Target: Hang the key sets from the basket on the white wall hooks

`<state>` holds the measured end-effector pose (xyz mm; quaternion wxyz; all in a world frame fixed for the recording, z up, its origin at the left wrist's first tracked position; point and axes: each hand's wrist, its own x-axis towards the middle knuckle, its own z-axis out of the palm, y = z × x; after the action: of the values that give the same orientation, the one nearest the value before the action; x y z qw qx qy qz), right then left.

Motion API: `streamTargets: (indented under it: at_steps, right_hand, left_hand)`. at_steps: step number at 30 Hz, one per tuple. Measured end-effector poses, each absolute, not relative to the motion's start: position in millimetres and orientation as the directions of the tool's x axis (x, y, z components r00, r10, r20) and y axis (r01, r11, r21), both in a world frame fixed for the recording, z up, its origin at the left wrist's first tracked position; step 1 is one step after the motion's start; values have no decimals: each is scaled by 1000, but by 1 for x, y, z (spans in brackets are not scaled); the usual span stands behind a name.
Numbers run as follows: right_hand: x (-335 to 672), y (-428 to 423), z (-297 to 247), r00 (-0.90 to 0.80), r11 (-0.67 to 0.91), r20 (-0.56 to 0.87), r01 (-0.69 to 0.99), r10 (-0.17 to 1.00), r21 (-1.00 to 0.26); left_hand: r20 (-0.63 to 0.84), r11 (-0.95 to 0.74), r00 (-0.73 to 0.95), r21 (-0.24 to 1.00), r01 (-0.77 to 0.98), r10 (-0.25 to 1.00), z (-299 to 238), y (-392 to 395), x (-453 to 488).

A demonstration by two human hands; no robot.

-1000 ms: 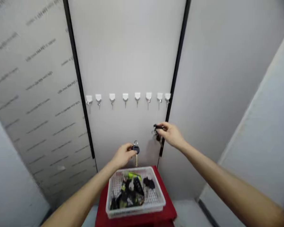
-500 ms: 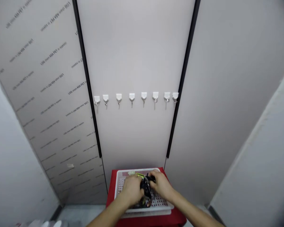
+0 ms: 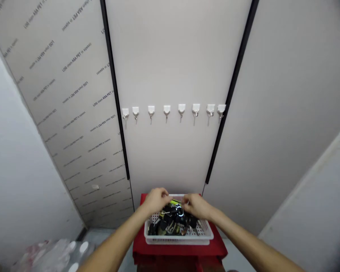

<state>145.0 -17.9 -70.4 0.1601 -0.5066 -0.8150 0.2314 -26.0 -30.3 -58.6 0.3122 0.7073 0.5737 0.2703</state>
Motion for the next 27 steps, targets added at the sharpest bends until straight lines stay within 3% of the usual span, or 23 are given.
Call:
streamTargets:
  at_steps: [2, 5, 7, 9, 14, 27]
  right_hand:
    - [132, -10, -41, -379, 335, 93, 647, 921, -685]
    - [109, -1, 7, -330, 222, 147, 204, 933, -953]
    - [95, 1, 34, -401, 108, 126, -68, 907, -992]
    - [85, 1, 52, -498, 10, 110, -198, 860, -980]
    - [74, -2, 59, -573, -63, 98, -254, 814, -965]
    - [73, 0, 33, -536, -86, -7, -122, 844, -989]
  left_hand:
    - [2, -66, 171, 929, 364, 985, -34, -22, -32]
    - [-24, 36, 204, 998, -52, 979, 10, -16, -35]
    - [39, 30, 284, 972, -234, 958, 36, -16, -37]
    - [104, 20, 358, 945, -326, 928, 54, -17, -38]
    - [141, 23, 434, 936, -350, 890, 61, -19, -40]
    - [45, 50, 387, 972, -231, 921, 31, -13, -40]
